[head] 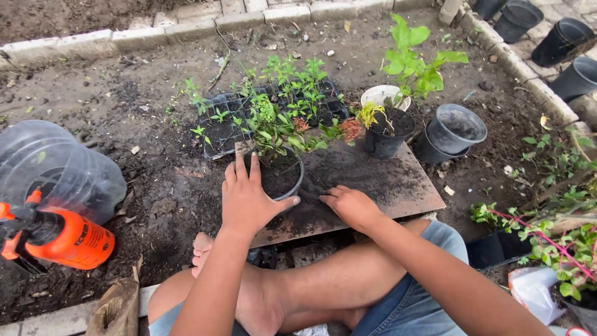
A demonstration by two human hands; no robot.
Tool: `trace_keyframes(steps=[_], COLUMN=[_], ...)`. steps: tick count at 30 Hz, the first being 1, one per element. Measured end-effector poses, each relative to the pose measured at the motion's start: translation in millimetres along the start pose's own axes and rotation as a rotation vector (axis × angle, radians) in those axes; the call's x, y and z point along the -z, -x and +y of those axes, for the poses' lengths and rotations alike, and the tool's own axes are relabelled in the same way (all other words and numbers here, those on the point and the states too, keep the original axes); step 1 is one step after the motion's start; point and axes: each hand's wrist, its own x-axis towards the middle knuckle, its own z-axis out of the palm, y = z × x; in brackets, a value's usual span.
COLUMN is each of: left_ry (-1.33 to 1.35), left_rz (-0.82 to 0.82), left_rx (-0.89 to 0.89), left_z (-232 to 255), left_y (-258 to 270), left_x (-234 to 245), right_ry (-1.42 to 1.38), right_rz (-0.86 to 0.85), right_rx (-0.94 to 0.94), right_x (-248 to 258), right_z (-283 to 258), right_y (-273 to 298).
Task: The person prepares soil on a wooden board and fills a black plastic pot with it. They then take a seedling from a tray, place it into the pot, and add more soil around the roots to secure it. The person repeats this process with another seedling, ensuring the plants are firmly planted in the pots.
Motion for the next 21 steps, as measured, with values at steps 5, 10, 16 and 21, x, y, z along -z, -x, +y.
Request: trace_keyframes(steps=[5,10,16,21], left_ry=[0.153,0.343,0.331,0.244], left_rz=[-0.081,-0.071,-0.05,-0.091], left_rx=[-0.034,-0.085,-0.17,-0.2], left_z=[-18,-26,-29,-34], left_y=[2,1,-3,-6], left_x=[8,2,-7,-14], right_ry=[-0.049,-0.508,-1.03,-1.089], right_rz=[-0.088,0.072,0.235,0.342], right_rx=[-0.057,-0.414,-0.526,-0.358], right_x=[0,27,92,69], right_z=[8,30,13,41], right_y=[-12,-37,-70,-87])
